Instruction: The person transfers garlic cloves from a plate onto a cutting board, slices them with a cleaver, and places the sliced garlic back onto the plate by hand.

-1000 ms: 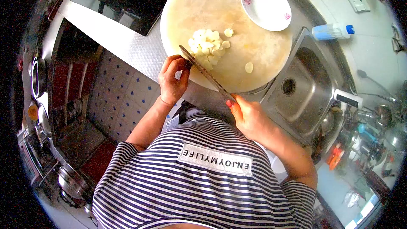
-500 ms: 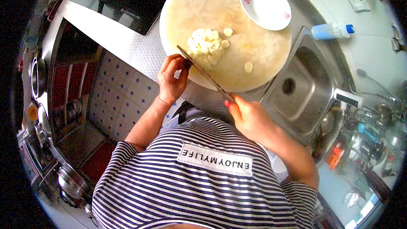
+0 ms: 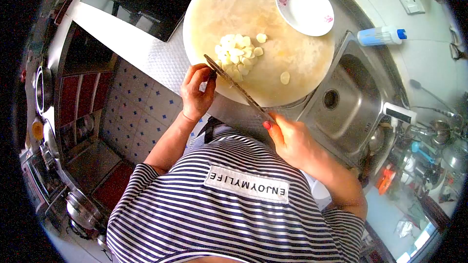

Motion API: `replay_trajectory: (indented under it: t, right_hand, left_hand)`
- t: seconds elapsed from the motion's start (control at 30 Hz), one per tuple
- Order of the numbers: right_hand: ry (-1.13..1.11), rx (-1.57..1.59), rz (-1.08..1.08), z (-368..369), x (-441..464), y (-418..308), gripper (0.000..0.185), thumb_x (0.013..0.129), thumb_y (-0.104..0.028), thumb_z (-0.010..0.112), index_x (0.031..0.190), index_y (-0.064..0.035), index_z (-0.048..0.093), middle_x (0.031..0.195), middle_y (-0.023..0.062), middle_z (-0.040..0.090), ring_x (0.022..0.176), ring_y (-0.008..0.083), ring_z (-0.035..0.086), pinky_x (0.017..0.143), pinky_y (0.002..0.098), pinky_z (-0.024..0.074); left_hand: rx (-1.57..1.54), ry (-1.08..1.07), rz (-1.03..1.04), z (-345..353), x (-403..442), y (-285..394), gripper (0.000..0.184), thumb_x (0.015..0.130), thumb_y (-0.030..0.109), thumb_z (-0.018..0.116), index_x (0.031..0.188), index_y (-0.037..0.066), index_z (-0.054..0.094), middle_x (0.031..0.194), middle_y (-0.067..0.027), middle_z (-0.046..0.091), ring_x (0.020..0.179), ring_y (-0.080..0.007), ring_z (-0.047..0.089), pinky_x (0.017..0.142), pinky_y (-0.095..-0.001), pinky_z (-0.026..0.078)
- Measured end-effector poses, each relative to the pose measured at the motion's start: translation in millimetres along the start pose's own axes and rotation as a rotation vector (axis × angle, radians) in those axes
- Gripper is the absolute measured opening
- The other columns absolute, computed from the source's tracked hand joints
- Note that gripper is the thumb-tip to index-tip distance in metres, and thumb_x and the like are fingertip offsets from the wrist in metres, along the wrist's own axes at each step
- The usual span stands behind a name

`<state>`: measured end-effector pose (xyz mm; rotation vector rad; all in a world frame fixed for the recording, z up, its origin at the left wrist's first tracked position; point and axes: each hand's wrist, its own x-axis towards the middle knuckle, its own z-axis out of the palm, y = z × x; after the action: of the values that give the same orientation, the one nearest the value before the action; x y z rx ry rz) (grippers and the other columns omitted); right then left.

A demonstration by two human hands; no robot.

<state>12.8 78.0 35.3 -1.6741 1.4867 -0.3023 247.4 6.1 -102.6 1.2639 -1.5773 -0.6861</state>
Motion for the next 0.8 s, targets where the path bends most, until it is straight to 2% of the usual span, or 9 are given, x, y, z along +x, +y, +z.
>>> replay_trajectory:
  t: [0.2,0.27,0.47,0.63,0.73,0.8]
  right_hand:
    - [0.002,-0.007,-0.013,3.6,2.6,3.7,0.02,0.095,-0.013,0.058,0.109,0.0011,0.06,0.062,0.023,0.058,0.055,0.0417,0.06,0.048,0.0477,0.0428]
    - [-0.078,-0.031,0.055,7.6,7.9,2.3,0.02,0.095,-0.013,0.058,0.109,0.001,0.06,0.063,0.0234,0.059,0.056,0.0422,0.06,0.049,0.0481,0.0436]
    - [0.085,0.006,-0.062,15.9,9.1,12.0,0.018,0.094,-0.011,0.058,0.108,0.0001,0.059,0.065,0.0245,0.059,0.057,0.0427,0.06,0.048,0.0473,0.0435]
    - [0.05,0.027,-0.029,6.3,2.4,5.0,0.017,0.094,-0.011,0.058,0.107,-0.0001,0.06,0.063,0.0242,0.058,0.055,0.0413,0.06,0.046,0.0457,0.0424]
    - [0.017,-0.002,-0.014,4.1,-0.5,4.1,0.016,0.095,-0.011,0.059,0.105,-0.0001,0.06,0.061,0.0237,0.057,0.053,0.0402,0.06,0.045,0.0447,0.0417]
    - [0.015,0.004,-0.025,4.3,0.1,4.0,0.015,0.095,-0.012,0.059,0.105,-0.0002,0.06,0.06,0.0233,0.056,0.052,0.0396,0.059,0.045,0.0443,0.0413]
  left_hand:
    - [0.022,-0.009,0.021,-0.4,0.2,-3.4,0.021,0.075,-0.01,0.064,0.095,-0.001,0.063,0.098,-0.0142,0.062,0.081,-0.0298,0.065,0.069,-0.0335,0.054]
    - [0.003,-0.01,-0.007,-0.1,-0.9,0.0,0.021,0.075,-0.01,0.065,0.094,-0.001,0.062,0.098,-0.014,0.062,0.082,-0.0297,0.065,0.069,-0.0338,0.054]
    - [0.01,0.006,0.015,1.3,-0.8,-1.4,0.02,0.076,-0.01,0.064,0.094,-0.001,0.062,0.098,-0.0132,0.061,0.081,-0.0276,0.066,0.069,-0.0331,0.054]
    - [0.038,-0.004,0.046,-0.5,0.7,0.3,0.021,0.075,-0.01,0.065,0.094,-0.001,0.063,0.097,-0.0132,0.061,0.08,-0.0279,0.065,0.068,-0.0333,0.054]
    - [-0.024,0.018,-0.018,1.2,0.3,0.9,0.021,0.074,-0.01,0.065,0.093,-0.001,0.063,0.097,-0.0135,0.061,0.081,-0.0295,0.065,0.068,-0.0345,0.054]
    - [0.055,-0.001,0.069,-0.5,-0.3,-4.4,0.021,0.078,-0.012,0.066,0.096,-0.002,0.063,0.099,-0.0121,0.062,0.076,-0.0195,0.065,0.067,-0.0271,0.053]
